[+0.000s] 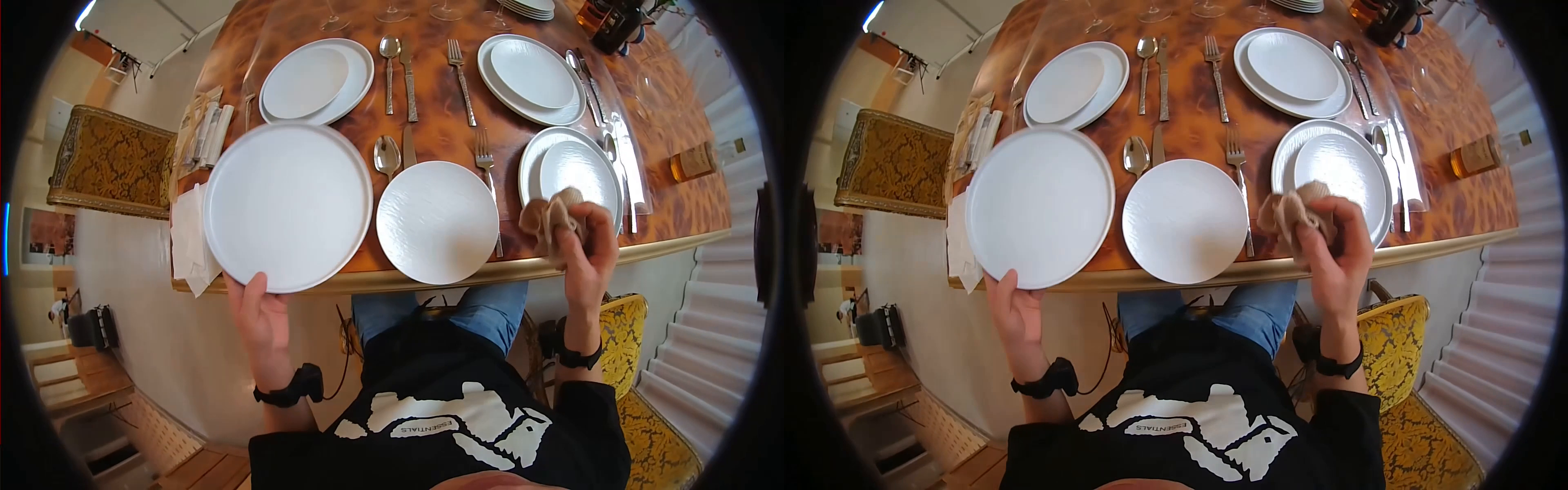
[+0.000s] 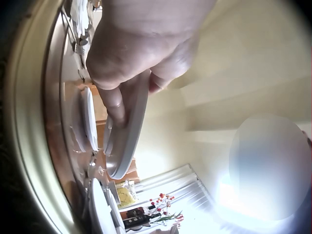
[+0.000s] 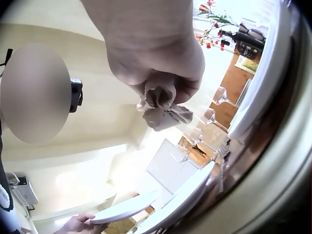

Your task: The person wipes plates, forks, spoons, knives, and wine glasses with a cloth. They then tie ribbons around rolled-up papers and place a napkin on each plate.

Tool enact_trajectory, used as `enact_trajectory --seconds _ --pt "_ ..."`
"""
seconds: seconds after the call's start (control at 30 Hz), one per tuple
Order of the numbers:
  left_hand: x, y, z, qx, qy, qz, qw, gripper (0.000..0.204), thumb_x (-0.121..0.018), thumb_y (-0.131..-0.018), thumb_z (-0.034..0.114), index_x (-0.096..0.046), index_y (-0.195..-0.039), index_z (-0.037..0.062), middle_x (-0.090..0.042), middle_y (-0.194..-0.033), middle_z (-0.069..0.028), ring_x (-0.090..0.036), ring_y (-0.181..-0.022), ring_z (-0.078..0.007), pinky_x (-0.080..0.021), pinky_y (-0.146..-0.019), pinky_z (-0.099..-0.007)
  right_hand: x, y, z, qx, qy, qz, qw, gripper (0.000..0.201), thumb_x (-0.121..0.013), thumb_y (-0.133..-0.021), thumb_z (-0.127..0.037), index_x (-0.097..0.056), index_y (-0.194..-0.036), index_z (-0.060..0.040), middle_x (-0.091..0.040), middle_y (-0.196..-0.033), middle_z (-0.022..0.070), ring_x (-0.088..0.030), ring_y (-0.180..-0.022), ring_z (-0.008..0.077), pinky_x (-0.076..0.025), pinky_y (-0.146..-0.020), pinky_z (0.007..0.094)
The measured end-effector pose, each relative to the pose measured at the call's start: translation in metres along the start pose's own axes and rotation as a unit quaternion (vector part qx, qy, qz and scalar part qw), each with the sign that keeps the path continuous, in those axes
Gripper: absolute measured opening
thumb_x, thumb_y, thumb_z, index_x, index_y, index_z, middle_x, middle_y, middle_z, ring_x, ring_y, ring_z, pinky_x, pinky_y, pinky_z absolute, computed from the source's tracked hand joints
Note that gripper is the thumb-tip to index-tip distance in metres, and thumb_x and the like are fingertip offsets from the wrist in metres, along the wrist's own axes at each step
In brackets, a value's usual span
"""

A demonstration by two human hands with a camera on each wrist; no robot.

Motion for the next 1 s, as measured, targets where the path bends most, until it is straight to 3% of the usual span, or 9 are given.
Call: enact_trajectory --seconds 0.1,0.23,0.3,0.37,0.6,0.77,0.83,0.9,1.0 --pt "-0.039 -0.008 -0.001 -0.013 0.042 -0.066 0.997 0.061 -0.045 -0.093 0.001 -0.023 -0.149 0.0098 -0.046 -0.139 -0.0169 -0.059 -0.115 -0.0299 -0.057 -0.087 -0.0418 -0.033 -0.026 -0.033 0.047 -0.009 -0.018 0.999 0.025 -0.06 -0.088 0.001 -0.056 -0.113 0.0022 -0.06 -0.102 0.0051 -0.057 -0.094 0.0105 -0.048 -0.079 0.0234" --pt "-0.112 -0.017 -0.02 0.022 0.135 -0.187 0.973 0.064 -0.044 -0.094 -0.003 -0.017 -0.15 0.0111 -0.043 -0.14 -0.0181 -0.057 -0.12 -0.0313 -0.057 -0.092 -0.0466 -0.108 -0.062 -0.068 0.256 0.151 -0.135 0.945 0.026 -0.066 -0.082 -0.001 -0.061 -0.108 -0.005 -0.061 -0.1 0.0101 -0.063 -0.086 0.0232 -0.051 -0.076 0.0347" --pt "-0.13 -0.017 -0.03 0.024 0.144 -0.202 0.969 0.062 -0.044 -0.095 -0.002 -0.018 -0.15 0.0098 -0.044 -0.14 -0.0182 -0.057 -0.12 -0.0305 -0.057 -0.093 -0.0456 -0.138 -0.049 -0.058 0.204 0.177 -0.289 0.918 0.025 -0.068 -0.078 -0.002 -0.063 -0.103 -0.0065 -0.058 -0.097 0.013 -0.061 -0.088 0.0309 -0.051 -0.075 0.0391" --pt "-0.132 -0.017 -0.031 0.021 0.138 -0.193 0.971 0.061 -0.044 -0.095 -0.002 -0.019 -0.149 0.0087 -0.044 -0.139 -0.0183 -0.058 -0.119 -0.0298 -0.057 -0.093 -0.0448 -0.142 -0.036 -0.051 0.265 0.159 -0.326 0.894 0.021 -0.067 -0.076 -0.001 -0.063 -0.096 -0.0056 -0.056 -0.094 0.0122 -0.061 -0.09 0.0325 -0.051 -0.076 0.0398" --pt "-0.137 -0.001 -0.057 0.041 0.07 -0.244 0.966 0.066 -0.054 -0.089 -0.006 -0.026 -0.148 0.0022 -0.046 -0.14 -0.0134 -0.05 -0.126 -0.0229 -0.042 -0.106 -0.0382 -0.119 -0.108 -0.046 0.297 0.278 -0.09 0.909 0.033 -0.066 -0.081 -0.002 -0.062 -0.113 -0.0079 -0.061 -0.096 0.0154 -0.063 -0.08 0.037 -0.051 -0.07 0.0395" --pt "-0.143 -0.008 -0.046 0.076 0.123 -0.221 0.964 0.068 -0.052 -0.09 -0.005 -0.022 -0.15 0.004 -0.045 -0.141 -0.0133 -0.045 -0.131 -0.0223 -0.037 -0.109 -0.0375 -0.137 -0.044 -0.053 0.249 0.14 -0.401 0.87 0.028 -0.067 -0.076 0.003 -0.065 -0.101 -0.0091 -0.058 -0.098 0.0116 -0.064 -0.083 0.032 -0.053 -0.071 0.0381" --pt "-0.134 -0.015 -0.037 0.045 0.099 -0.231 0.967 0.069 -0.052 -0.09 -0.005 -0.019 -0.15 0.0034 -0.045 -0.14 -0.0146 -0.047 -0.129 -0.0238 -0.038 -0.11 -0.0389 -0.111 -0.065 -0.034 0.225 0.205 -0.361 0.881 0.028 -0.064 -0.077 0.005 -0.065 -0.102 -0.0077 -0.063 -0.098 0.012 -0.067 -0.084 0.0317 -0.055 -0.071 0.0356" --pt "-0.133 -0.014 -0.038 0.045 0.088 -0.23 0.968 0.068 -0.055 -0.09 -0.004 -0.023 -0.149 0.0018 -0.046 -0.14 -0.014 -0.049 -0.127 -0.0229 -0.038 -0.109 -0.0376 -0.094 -0.105 -0.02 0.209 0.293 -0.185 0.915 0.032 -0.063 -0.078 0.004 -0.064 -0.109 -0.0064 -0.065 -0.101 0.0146 -0.067 -0.089 0.0319 -0.056 -0.074 0.0355" --pt "-0.149 -0.008 -0.05 0.031 0.046 -0.268 0.962 0.067 -0.06 -0.088 -0.004 -0.03 -0.148 0.0004 -0.046 -0.141 -0.0104 -0.046 -0.129 -0.0195 -0.036 -0.108 -0.0347 -0.113 -0.122 -0.042 0.321 0.279 -0.069 0.903 0.038 -0.063 -0.079 0.003 -0.061 -0.116 -0.006 -0.066 -0.105 0.0158 -0.067 -0.091 0.0314 -0.055 -0.074 0.0355"
Point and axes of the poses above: each hand's wrist, its own y-axis away from the middle knuckle, its own x-axis out of the back of the hand, z = x × y, the point moved 4 cm from there along -y, towards the middle knuckle
